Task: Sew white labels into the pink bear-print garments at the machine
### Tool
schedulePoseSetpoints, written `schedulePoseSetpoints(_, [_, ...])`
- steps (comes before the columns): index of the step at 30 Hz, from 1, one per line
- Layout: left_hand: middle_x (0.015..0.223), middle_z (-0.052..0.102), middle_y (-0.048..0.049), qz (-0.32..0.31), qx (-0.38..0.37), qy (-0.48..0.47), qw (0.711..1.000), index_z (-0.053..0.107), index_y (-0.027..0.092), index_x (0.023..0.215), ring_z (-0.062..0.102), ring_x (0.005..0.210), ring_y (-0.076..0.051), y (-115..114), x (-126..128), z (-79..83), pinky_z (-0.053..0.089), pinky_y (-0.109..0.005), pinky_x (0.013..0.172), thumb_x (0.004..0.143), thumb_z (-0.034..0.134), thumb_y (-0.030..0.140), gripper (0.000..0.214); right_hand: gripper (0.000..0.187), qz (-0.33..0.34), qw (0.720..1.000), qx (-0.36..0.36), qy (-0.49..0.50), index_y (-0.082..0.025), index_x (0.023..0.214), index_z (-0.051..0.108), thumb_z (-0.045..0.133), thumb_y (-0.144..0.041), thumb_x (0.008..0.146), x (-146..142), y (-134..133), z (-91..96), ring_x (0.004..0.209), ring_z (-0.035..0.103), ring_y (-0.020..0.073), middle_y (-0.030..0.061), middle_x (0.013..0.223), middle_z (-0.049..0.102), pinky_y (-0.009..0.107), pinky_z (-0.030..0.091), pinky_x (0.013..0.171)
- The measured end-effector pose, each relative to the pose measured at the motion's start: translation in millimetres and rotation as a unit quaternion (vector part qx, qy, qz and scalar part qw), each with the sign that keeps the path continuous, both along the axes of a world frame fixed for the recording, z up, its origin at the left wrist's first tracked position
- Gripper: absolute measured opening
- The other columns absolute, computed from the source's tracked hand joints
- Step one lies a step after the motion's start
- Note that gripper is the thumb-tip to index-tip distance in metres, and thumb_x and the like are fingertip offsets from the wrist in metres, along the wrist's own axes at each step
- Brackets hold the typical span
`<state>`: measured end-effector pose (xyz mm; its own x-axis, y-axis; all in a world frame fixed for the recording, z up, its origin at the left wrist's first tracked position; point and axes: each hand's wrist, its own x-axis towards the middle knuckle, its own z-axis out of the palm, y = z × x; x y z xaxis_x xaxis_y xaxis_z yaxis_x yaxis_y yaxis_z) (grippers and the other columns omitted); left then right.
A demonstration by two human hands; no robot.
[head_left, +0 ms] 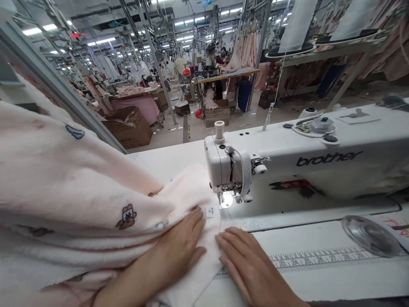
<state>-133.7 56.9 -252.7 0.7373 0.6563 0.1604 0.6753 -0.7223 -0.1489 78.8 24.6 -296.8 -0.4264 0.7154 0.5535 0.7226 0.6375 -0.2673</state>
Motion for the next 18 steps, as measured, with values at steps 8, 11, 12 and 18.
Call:
schedulePoseSetpoints(8, [0.117, 0.058, -0.0113, 0.080, -0.113, -0.056, 0.989, 0.052, 0.014, 0.115, 0.058, 0.108, -0.021, -33, 16, 12.3, 0.052, -0.037, 0.093, 0.089, 0.046, 0.019, 0.028, 0.037, -0.047, 0.999, -0.011, -0.005, -0.007, 0.126, 0.048, 0.033, -0.025, 0.098, -5, 5, -4.9, 0.118, 0.043, 0.0278, 0.0143, 0.125, 0.051, 0.044, 0.047, 0.088])
schedulePoseSetpoints(11, [0.116, 0.059, -0.0132, 0.082, -0.092, -0.038, 0.992, 0.054, 0.012, 0.113, 0.056, 0.111, -0.026, -34, 13, -1.3, 0.051, -0.042, 0.094, 0.085, 0.051, 0.019, 0.028, 0.039, -0.059, 0.997, -0.004, -0.048, -0.009, 0.125, 0.051, 0.031, -0.030, 0.098, -26, 8, -17.1, 0.120, 0.042, 0.0304, 0.0125, 0.129, 0.050, 0.045, 0.045, 0.087])
schedulePoseSetpoints(12, [0.118, 0.058, -0.0142, 0.080, -0.077, -0.033, 0.993, 0.053, 0.011, 0.114, 0.055, 0.112, -0.028, -35, 11, -6.0, 0.051, -0.043, 0.093, 0.085, 0.052, 0.019, 0.031, 0.040, -0.062, 0.996, -0.004, -0.062, -0.011, 0.125, 0.052, 0.030, -0.031, 0.099, -31, 8, -19.9, 0.119, 0.042, 0.0306, 0.0117, 0.129, 0.050, 0.045, 0.045, 0.087])
schedulePoseSetpoints(18, [0.122, 0.055, -0.0171, 0.080, -0.022, -0.061, 0.995, 0.048, 0.010, 0.119, 0.054, 0.113, -0.027, -37, 6, -18.3, 0.053, -0.041, 0.090, 0.090, 0.046, 0.022, 0.032, 0.041, -0.061, 0.991, 0.002, -0.116, -0.019, 0.129, 0.050, 0.027, -0.034, 0.099, -30, 9, -19.9, 0.117, 0.047, 0.0301, 0.0114, 0.132, 0.049, 0.047, 0.042, 0.088])
